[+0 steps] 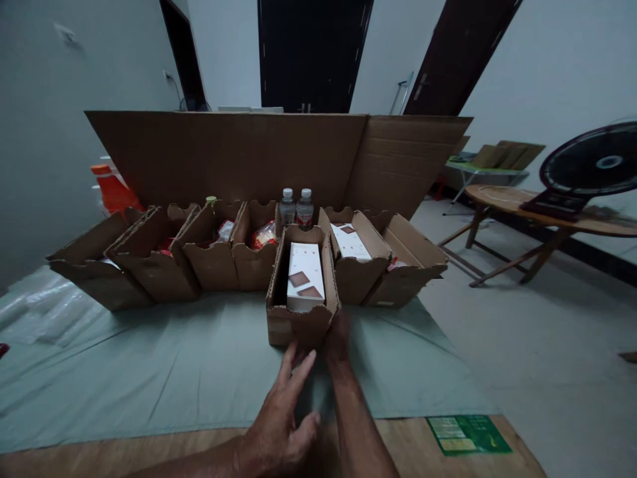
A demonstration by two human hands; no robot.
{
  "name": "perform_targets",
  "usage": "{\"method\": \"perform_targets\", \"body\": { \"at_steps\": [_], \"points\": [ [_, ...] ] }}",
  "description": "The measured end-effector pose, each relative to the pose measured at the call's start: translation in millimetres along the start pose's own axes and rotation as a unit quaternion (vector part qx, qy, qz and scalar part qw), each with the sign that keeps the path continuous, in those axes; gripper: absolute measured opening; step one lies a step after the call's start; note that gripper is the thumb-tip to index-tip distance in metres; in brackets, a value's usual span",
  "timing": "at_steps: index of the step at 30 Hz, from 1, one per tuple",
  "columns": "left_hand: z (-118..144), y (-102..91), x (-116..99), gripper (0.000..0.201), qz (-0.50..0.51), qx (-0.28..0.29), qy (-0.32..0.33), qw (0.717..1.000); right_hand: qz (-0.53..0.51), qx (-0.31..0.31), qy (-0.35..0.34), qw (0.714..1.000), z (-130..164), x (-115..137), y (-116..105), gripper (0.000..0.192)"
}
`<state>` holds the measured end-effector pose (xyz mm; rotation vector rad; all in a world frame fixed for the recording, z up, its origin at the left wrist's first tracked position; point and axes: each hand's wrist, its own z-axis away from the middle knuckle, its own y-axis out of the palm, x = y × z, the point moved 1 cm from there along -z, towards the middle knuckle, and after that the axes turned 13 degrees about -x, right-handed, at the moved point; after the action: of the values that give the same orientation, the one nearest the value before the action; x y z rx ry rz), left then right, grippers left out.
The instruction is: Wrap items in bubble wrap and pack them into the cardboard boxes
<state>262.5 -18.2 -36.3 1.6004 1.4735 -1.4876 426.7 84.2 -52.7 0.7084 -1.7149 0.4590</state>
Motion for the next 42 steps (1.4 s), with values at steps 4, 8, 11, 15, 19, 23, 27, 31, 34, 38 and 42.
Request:
{"method": "perform_targets", "body": {
  "at_steps": [4, 8, 11, 15, 19, 23, 27, 31, 34, 38, 42],
  "points": [
    [-24, -2.9, 3, 0.084, -0.014, 0.005, -0.008, 1.0, -0.044, -0.053, 0.041, 0.997, -6, -2, -5, 0.066],
    [-57, -0.4, 15, 0.08, -0.039, -0.007, 0.028, 0.999, -0.061, -0.117, 0.076, 0.988, -13, -10, -9, 0.07],
    [-82, 2.2, 26, 0.075, -0.07, -0.019, 0.035, 0.997, -0.054, -0.148, 0.098, 0.983, -16, -17, -11, 0.068],
    [-104, 3.7, 33, 0.073, -0.103, -0.013, 0.036, 0.994, -0.036, -0.151, 0.119, 0.981, -18, -20, -12, 0.067],
    [-114, 3.5, 35, 0.07, -0.119, -0.003, 0.035, 0.992, -0.027, -0.135, 0.123, 0.983, -18, -19, -11, 0.063],
    [-118, 4.1, 39, 0.069, -0.121, -0.002, 0.033, 0.992, -0.014, -0.13, 0.122, 0.984, -17, -19, -11, 0.063],
    [-114, 1.2, 46, 0.067, -0.133, -0.011, 0.027, 0.991, -0.002, -0.126, 0.117, 0.985, -18, -19, -12, 0.063],
    [-86, -17.1, 49, 0.061, -0.176, 0.072, 0.079, 0.979, 0.009, -0.113, 0.099, 0.989, -19, -14, -11, 0.054],
    [-49, -48.6, 50, 0.054, -0.193, 0.124, 0.117, 0.966, 0.014, -0.088, 0.069, 0.994, -13, -6, -7, 0.044],
    [0, -106.6, 58, 0.047, -0.18, 0.102, 0.105, 0.973, 0.015, -0.03, 0.024, 0.999, 8, 15, 8, 0.036],
    [25, -153.0, 74, 0.034, -0.121, -0.021, 0.083, 0.989, 0.011, 0.036, -0.021, 0.999, 20, 53, 43, 0.033]
  ]
}}
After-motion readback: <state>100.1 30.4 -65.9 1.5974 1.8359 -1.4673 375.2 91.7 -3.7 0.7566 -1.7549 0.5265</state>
